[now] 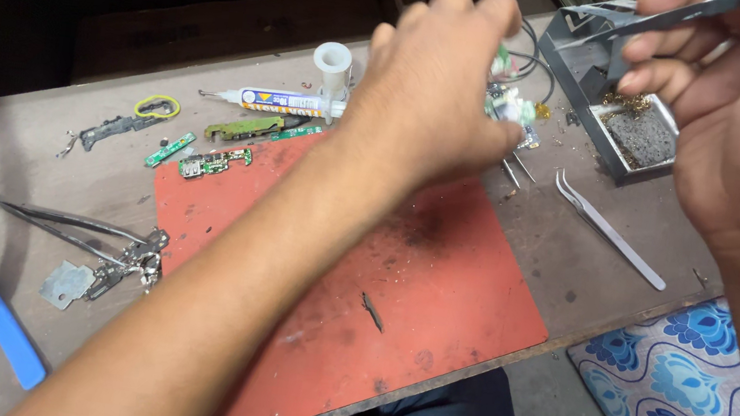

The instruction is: The person uses a hot air gun and tweezers to remove a small component from a circuit board. They then use tweezers to place a new component onto the board and reheat it to secure it in place.

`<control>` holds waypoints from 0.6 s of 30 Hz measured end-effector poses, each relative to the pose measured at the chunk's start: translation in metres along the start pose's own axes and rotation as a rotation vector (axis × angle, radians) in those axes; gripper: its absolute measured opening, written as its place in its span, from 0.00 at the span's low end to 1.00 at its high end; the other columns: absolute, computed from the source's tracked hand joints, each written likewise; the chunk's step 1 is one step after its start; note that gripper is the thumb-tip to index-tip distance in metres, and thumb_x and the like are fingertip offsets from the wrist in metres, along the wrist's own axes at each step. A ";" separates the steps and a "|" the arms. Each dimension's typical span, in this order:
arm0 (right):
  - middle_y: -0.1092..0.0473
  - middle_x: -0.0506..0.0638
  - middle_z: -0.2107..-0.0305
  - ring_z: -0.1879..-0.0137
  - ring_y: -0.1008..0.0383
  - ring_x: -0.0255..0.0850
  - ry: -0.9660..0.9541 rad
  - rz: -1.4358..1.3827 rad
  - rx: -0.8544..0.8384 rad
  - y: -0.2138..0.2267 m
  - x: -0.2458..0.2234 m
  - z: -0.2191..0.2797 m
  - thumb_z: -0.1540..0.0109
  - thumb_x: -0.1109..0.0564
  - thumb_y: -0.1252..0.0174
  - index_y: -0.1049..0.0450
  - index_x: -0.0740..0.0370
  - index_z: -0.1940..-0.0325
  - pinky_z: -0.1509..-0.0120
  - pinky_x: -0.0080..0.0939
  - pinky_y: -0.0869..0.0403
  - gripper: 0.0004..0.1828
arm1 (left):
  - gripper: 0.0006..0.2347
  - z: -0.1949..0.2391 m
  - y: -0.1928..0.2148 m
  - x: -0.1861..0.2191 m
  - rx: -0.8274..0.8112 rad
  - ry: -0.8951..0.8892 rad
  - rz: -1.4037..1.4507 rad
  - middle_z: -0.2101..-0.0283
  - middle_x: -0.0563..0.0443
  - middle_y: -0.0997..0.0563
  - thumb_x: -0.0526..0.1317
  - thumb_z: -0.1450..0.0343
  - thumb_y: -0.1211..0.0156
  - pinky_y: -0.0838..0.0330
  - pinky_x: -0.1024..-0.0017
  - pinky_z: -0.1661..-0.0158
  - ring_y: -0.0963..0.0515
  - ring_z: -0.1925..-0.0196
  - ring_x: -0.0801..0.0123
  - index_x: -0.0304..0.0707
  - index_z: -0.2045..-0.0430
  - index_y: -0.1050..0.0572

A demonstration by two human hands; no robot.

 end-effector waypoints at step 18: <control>0.27 0.55 0.58 0.56 0.24 0.41 -0.171 0.024 -0.046 -0.100 -0.005 0.040 0.25 0.42 0.57 0.27 0.70 0.49 0.50 0.42 0.22 0.27 | 0.20 0.102 0.050 -0.032 -0.222 0.321 0.029 0.56 0.39 0.25 0.45 0.37 0.26 0.25 0.58 0.56 0.21 0.55 0.50 0.29 0.58 0.23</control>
Point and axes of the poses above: each hand's wrist, its own z-axis away from the middle knuckle, its own y-axis out of the back of the hand, x = y × z, the point moved 7 cm from there along -z, towards the middle knuckle
